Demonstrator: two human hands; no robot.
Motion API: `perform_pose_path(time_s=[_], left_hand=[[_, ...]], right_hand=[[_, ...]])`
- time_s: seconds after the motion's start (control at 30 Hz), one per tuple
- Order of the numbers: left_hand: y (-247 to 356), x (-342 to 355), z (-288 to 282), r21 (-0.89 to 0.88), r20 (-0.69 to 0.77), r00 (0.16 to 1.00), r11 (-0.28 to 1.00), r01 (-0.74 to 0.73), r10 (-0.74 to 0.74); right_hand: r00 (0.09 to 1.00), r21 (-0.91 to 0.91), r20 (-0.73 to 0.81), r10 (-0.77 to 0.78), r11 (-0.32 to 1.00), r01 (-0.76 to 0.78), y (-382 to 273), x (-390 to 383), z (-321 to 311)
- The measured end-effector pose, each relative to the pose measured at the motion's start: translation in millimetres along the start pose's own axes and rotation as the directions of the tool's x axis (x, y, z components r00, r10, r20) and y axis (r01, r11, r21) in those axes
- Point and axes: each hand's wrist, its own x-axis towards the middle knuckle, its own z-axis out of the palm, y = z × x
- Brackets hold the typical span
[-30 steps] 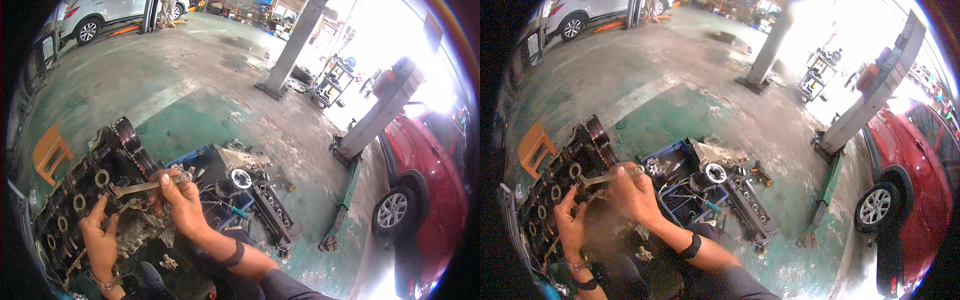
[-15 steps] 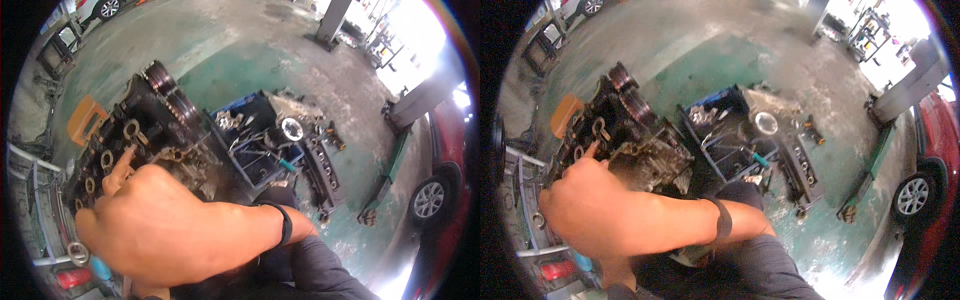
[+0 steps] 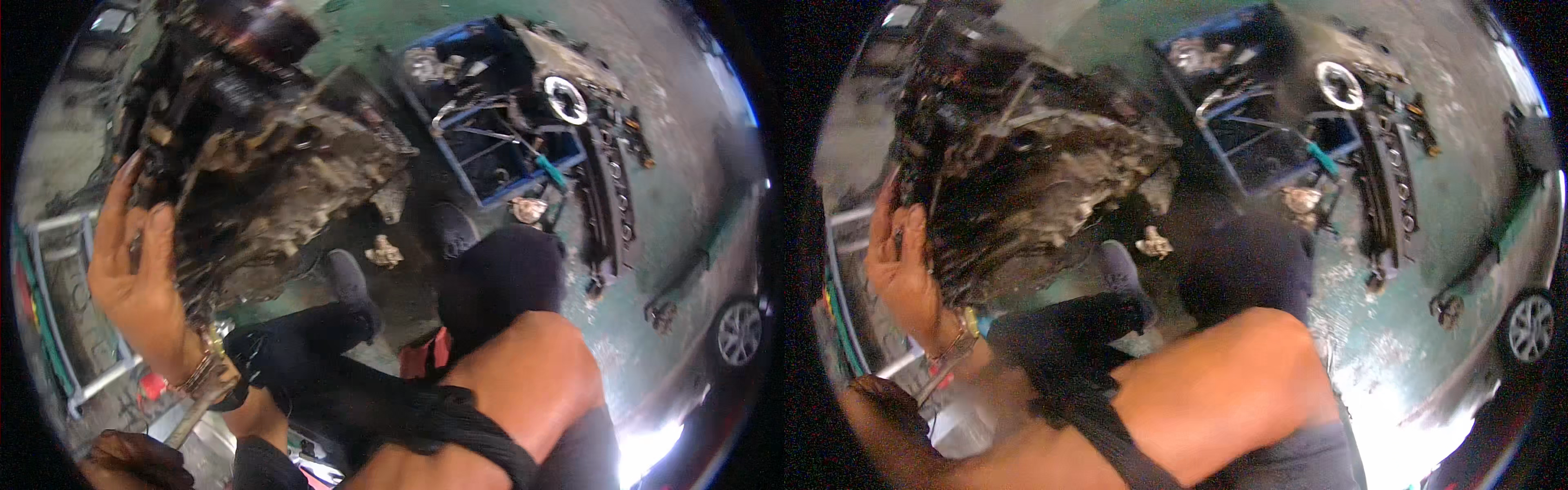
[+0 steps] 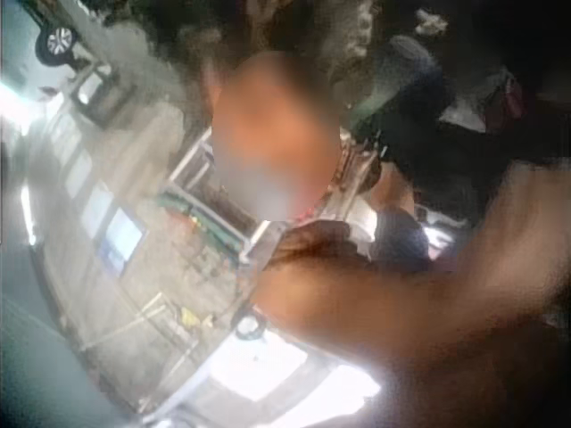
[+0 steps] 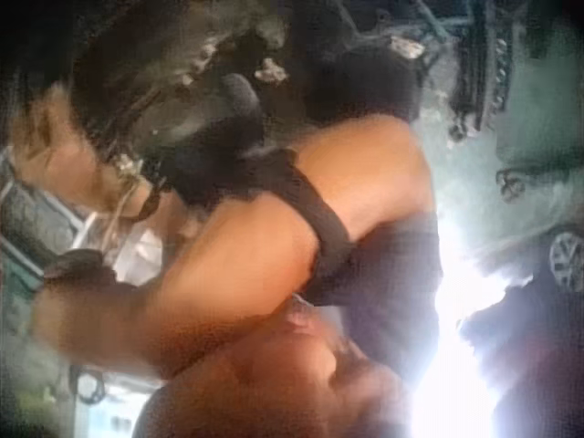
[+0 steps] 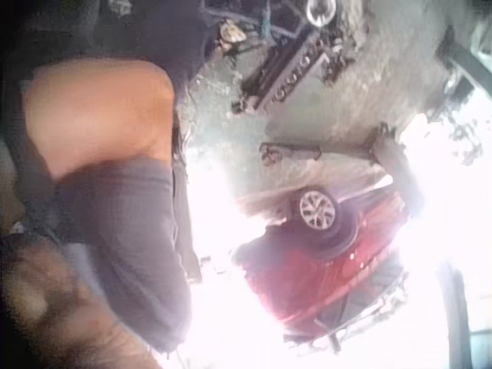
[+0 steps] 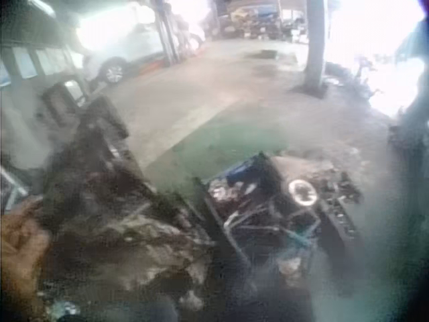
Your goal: The person uses a wrench to tighten bolts on a camshaft cap within an engine block, then removes the cap by hand and places it in a blue bin nearby.
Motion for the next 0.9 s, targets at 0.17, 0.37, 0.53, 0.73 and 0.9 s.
perform_pose_path(time_s=[0.17, 0.37, 0.53, 0.73, 0.9], left_hand=[[7, -4, -3, -0.066, 0.026, 0.999, 0.997, 0.036, -0.034], [10, 1, -11, -0.148, 0.091, 0.995, 0.987, 0.065, -0.052], [8, 1, -1, -0.129, 0.009, 0.998, 0.990, 0.058, -0.057], [11, -3, -4, -0.073, 0.047, 0.987, 0.985, 0.157, -0.154], [7, -4, -1, -0.055, -0.005, 0.998, 0.996, 0.066, -0.066]], right_hand=[[0.997, 0.003, 0.056, -0.058, 0.998, 0.058, -4, -4, -12], [0.984, -0.040, 0.123, -0.127, 0.990, 0.133, -14, 13, -24], [0.987, -0.014, 0.121, -0.103, 0.994, 0.105, -6, 9, -15], [0.996, 0.005, 0.076, -0.041, 0.999, 0.041, 7, -12, -1], [0.995, -0.001, 0.078, -0.069, 0.998, 0.069, 9, -5, -8]])
